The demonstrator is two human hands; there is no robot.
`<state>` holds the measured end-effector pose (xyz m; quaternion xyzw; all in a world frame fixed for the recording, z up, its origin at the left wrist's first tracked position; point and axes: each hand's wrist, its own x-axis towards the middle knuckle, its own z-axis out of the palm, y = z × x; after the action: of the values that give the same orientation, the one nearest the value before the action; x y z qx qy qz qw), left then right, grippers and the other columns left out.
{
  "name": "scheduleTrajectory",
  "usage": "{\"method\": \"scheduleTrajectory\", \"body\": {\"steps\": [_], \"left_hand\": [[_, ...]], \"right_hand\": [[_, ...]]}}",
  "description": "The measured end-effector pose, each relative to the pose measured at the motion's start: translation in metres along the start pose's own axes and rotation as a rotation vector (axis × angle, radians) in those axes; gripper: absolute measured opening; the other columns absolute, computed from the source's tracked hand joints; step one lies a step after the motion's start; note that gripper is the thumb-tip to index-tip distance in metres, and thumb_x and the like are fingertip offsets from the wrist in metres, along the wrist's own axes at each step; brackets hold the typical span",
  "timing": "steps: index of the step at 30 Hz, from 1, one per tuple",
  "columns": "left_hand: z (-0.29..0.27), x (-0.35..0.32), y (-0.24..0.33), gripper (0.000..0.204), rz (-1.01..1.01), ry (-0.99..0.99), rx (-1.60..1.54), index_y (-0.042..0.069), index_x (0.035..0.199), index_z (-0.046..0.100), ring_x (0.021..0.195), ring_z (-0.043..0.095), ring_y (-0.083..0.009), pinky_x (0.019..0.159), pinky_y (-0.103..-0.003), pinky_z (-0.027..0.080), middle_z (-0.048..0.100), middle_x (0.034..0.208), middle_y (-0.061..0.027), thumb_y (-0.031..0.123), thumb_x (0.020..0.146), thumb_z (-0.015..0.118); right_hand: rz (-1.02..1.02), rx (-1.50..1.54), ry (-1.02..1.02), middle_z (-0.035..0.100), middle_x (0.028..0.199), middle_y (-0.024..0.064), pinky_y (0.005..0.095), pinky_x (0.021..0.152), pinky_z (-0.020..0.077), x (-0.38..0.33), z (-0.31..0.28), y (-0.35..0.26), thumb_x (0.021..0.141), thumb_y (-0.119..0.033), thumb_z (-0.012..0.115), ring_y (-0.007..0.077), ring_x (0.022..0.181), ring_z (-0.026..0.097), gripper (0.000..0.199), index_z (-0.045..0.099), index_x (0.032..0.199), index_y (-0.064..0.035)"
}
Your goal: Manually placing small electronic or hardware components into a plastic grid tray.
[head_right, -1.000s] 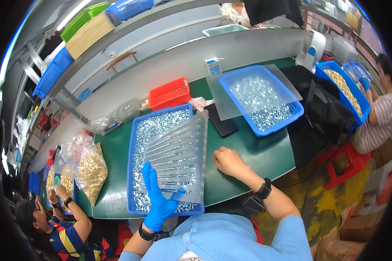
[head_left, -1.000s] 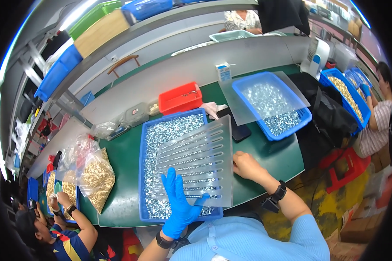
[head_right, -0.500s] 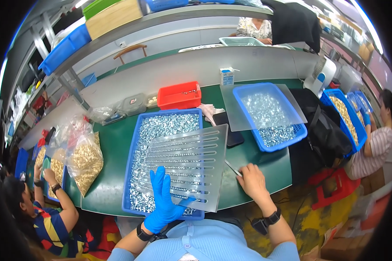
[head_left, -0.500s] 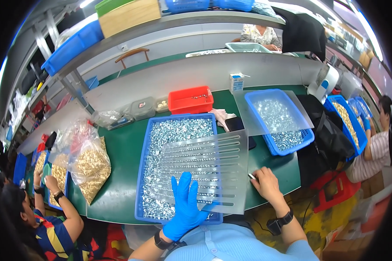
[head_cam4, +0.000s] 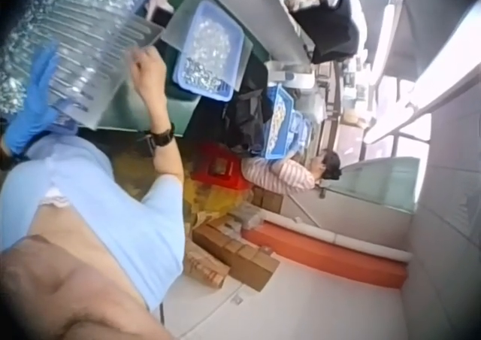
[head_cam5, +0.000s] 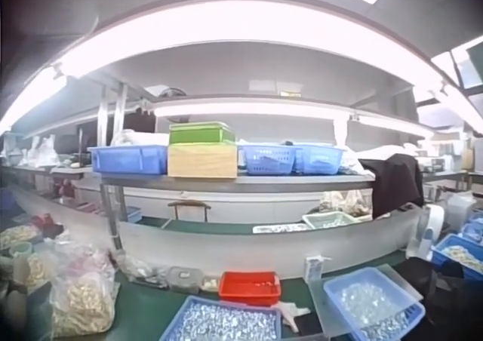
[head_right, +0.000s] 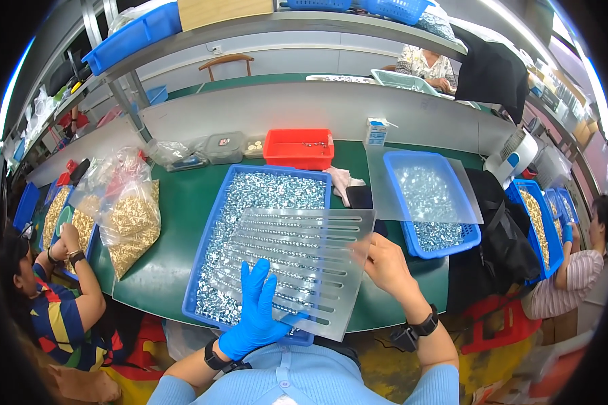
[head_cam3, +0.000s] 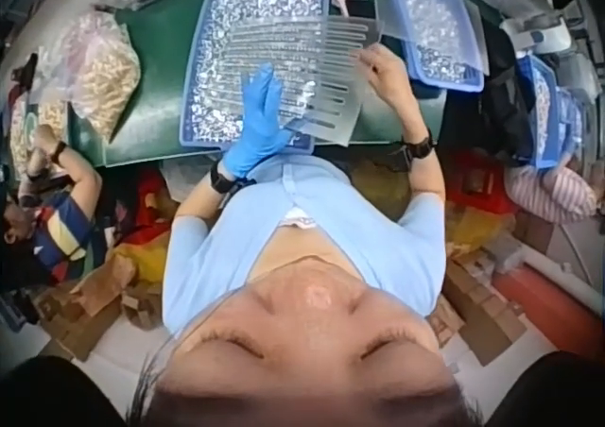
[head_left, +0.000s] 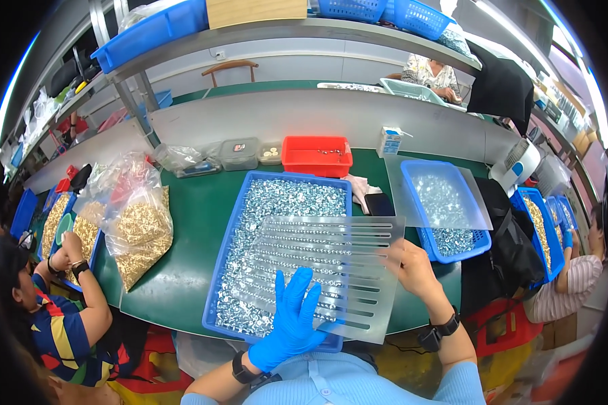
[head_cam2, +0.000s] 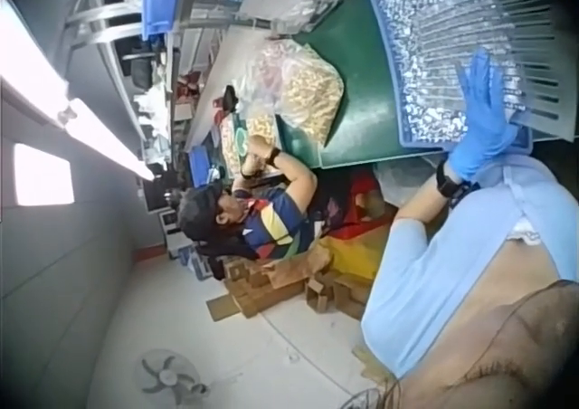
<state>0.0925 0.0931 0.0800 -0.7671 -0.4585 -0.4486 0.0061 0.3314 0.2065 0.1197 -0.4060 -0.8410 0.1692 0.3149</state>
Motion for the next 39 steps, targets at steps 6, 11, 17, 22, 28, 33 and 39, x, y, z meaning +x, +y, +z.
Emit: {"method": "scheduleTrajectory", "body": {"steps": [6, 11, 17, 22, 28, 33, 39], "left_hand": [[-0.001, 0.001, 0.002, 0.082, -0.035, 0.016, -0.06, 0.006, 0.138, 0.027, 0.128, 0.032, -0.0364, 0.104, -0.063, 0.013, 0.031, 0.138, -0.02, 0.03, 0.075, 0.072], [-0.002, 0.001, 0.001, 0.08, -0.031, 0.026, -0.073, 0.006, 0.138, 0.028, 0.128, 0.033, -0.0363, 0.104, -0.063, 0.014, 0.032, 0.137, -0.0203, 0.03, 0.075, 0.072], [-0.002, 0.003, 0.002, 0.079, -0.047, 0.06, -0.077, 0.006, 0.137, 0.029, 0.128, 0.033, -0.0366, 0.103, -0.063, 0.015, 0.032, 0.137, -0.0205, 0.031, 0.075, 0.071], [-0.003, 0.001, 0.002, 0.079, -0.042, 0.056, -0.069, 0.007, 0.137, 0.029, 0.128, 0.033, -0.0366, 0.103, -0.063, 0.015, 0.032, 0.137, -0.0203, 0.031, 0.075, 0.071], [-0.002, 0.001, 0.0, 0.08, -0.042, 0.066, -0.075, 0.007, 0.138, 0.029, 0.128, 0.033, -0.0366, 0.103, -0.063, 0.016, 0.031, 0.138, -0.0195, 0.032, 0.074, 0.072], [0.0, 0.001, -0.001, 0.082, -0.046, 0.085, -0.067, 0.008, 0.138, 0.028, 0.128, 0.033, -0.0364, 0.103, -0.063, 0.016, 0.029, 0.139, -0.0189, 0.033, 0.073, 0.073], [0.001, -0.001, -0.002, 0.084, -0.059, 0.091, -0.077, 0.009, 0.138, 0.028, 0.129, 0.032, -0.0359, 0.103, -0.063, 0.016, 0.029, 0.139, -0.0184, 0.034, 0.073, 0.073]], "right_hand": [[-0.084, 0.063, 0.08, 0.056, 0.08, 0.0075, 0.0283, 0.066, 0.0451, 0.008, 0.012, -0.006, 0.072, 0.002, 0.065, 0.0207, 0.074, 0.056, 0.024, 0.066, 0.095, -0.0051], [-0.051, 0.113, 0.188, 0.057, 0.083, 0.0069, 0.0269, 0.065, 0.0456, 0.005, 0.019, -0.01, 0.071, 0.006, 0.064, 0.0183, 0.075, 0.056, 0.026, 0.066, 0.095, -0.0041], [-0.071, 0.183, 0.278, 0.057, 0.081, 0.0081, 0.027, 0.062, 0.0468, 0.01, 0.029, -0.016, 0.07, 0.008, 0.064, 0.0192, 0.071, 0.058, 0.03, 0.066, 0.097, -0.0052], [-0.046, 0.17, 0.226, 0.057, 0.083, 0.0081, 0.0258, 0.063, 0.0467, 0.008, 0.029, -0.018, 0.071, 0.008, 0.063, 0.0181, 0.072, 0.057, 0.029, 0.065, 0.097, -0.004], [0.03, 0.107, 0.184, 0.057, 0.084, 0.0077, 0.0274, 0.063, 0.0456, -0.002, 0.016, -0.019, 0.07, 0.006, 0.064, 0.0177, 0.075, 0.056, 0.028, 0.065, 0.096, -0.0039], [0.003, 0.06, 0.141, 0.056, 0.081, 0.0077, 0.028, 0.062, 0.0446, -0.017, 0.01, -0.031, 0.069, 0.006, 0.063, 0.0184, 0.073, 0.055, 0.028, 0.066, 0.095, -0.0044], [-0.053, 0.081, 0.121, 0.057, 0.078, 0.0079, 0.0293, 0.058, 0.0448, -0.031, 0.004, -0.049, 0.07, 0.005, 0.064, 0.0217, 0.07, 0.056, 0.026, 0.066, 0.094, -0.0047]]}}
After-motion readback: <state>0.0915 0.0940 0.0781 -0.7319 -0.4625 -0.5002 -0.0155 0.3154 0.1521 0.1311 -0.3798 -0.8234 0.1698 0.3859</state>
